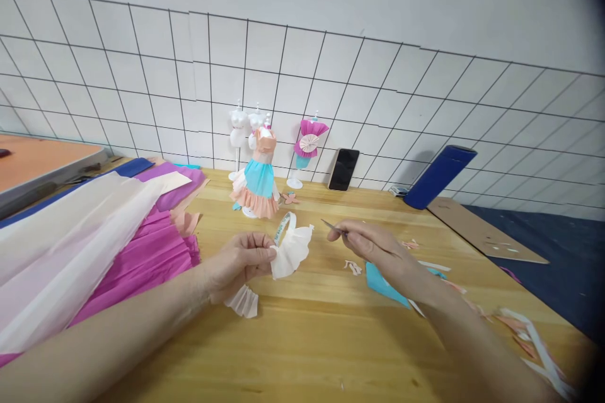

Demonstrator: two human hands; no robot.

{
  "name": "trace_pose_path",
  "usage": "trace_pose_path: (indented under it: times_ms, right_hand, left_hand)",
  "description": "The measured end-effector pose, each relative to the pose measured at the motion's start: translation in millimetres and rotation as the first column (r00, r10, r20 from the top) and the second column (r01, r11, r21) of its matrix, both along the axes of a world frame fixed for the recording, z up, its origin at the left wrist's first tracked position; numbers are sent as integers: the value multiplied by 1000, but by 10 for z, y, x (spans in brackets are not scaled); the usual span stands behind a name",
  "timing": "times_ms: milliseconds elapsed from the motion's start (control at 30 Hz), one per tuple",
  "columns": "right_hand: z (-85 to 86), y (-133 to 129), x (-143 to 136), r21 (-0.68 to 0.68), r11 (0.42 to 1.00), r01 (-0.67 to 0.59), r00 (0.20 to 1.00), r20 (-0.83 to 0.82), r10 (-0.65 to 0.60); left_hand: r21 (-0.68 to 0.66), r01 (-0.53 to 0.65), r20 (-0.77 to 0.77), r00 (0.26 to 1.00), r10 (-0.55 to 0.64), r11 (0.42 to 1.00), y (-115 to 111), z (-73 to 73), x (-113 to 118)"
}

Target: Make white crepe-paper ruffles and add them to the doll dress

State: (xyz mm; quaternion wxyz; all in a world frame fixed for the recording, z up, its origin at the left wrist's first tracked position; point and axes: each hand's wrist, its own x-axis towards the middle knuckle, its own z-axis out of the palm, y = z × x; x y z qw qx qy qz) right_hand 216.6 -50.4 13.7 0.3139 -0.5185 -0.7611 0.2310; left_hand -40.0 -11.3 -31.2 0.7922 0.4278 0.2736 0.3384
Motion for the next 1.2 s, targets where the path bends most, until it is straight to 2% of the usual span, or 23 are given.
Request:
trace_pose_path:
  times_ms: [67, 233, 467, 767, 1200]
  right_hand:
    - [49, -39, -59, 34, 999, -19, 991, 130, 14]
    - [115, -59, -94, -60, 998, 22, 960, 281, -4]
    - [67, -37, -75, -172, 985, -24, 974, 220, 62]
    - [39, -34, -144, -175, 984, -15, 966, 250, 59]
    - [-45, -4, -203, -171, 984, -55, 982, 170, 85]
  left_hand:
    - [1, -5, -16, 1000, 5, 1000, 3, 2, 0]
    - [18, -8, -33, 999, 9, 1000, 7, -7, -2]
    - [62, 16, -56, 998, -13, 998, 17, -37, 14]
    - [108, 52, -122, 992, -39, 993, -10, -45, 18]
    - [102, 49, -141, 989, -34, 994, -25, -46, 38]
